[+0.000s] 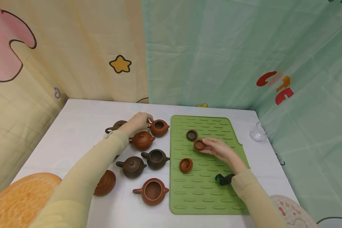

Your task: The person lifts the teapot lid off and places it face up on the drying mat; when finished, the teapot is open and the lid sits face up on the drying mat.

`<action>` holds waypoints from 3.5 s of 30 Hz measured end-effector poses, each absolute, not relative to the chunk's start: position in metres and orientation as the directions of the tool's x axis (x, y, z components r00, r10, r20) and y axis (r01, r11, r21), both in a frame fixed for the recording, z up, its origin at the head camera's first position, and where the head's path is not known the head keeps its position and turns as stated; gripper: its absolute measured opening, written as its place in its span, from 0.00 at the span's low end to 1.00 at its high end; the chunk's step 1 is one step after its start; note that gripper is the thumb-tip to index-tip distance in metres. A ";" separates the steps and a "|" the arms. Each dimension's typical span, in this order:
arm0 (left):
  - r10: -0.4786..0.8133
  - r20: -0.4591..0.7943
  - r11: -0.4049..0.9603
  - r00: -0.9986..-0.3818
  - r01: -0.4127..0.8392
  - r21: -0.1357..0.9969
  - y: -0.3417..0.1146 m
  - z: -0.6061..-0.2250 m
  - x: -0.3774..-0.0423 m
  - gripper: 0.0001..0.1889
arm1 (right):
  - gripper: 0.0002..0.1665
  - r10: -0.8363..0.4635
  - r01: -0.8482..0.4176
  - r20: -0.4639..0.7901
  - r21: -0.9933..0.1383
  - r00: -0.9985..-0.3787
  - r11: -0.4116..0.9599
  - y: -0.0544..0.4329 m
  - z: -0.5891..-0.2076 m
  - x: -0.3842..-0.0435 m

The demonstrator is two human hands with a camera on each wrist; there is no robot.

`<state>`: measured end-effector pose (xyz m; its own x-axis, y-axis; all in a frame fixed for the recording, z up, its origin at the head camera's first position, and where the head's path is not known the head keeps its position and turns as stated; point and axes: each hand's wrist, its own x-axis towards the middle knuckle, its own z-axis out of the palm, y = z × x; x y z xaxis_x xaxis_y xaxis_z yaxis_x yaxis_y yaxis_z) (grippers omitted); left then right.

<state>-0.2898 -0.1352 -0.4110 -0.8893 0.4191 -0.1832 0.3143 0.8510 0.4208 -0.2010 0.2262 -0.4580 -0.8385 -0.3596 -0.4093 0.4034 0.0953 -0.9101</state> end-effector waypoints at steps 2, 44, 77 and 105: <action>0.416 -0.187 0.851 -0.890 0.308 0.426 -0.135 -0.411 -0.290 0.11 | 0.33 -0.353 0.386 -0.406 -0.914 -0.843 0.129 0.228 -0.461 -0.199; 0.459 -0.135 0.823 -0.878 0.362 0.438 -0.150 -0.402 -0.281 0.20 | 0.30 -0.134 0.221 -0.371 -0.766 -0.919 0.604 0.225 -0.450 -0.189; 0.430 -0.108 0.789 -0.896 0.315 0.527 -0.211 -0.413 -0.214 0.18 | 0.17 -0.502 -0.244 -0.115 -0.767 -0.857 0.593 0.019 -0.404 -0.236; 0.417 -0.061 0.812 -0.907 0.341 0.474 -0.212 -0.430 -0.224 0.16 | 0.10 -0.463 -0.304 -0.137 -0.588 -0.876 0.749 -0.013 -0.413 -0.234</action>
<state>-0.2242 -0.2117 -0.4300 -0.9068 0.4171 -0.0609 0.3415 0.8117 0.4739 -0.2340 -0.0135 -0.4130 -0.8759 -0.4628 -0.1367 -0.3041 0.7493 -0.5882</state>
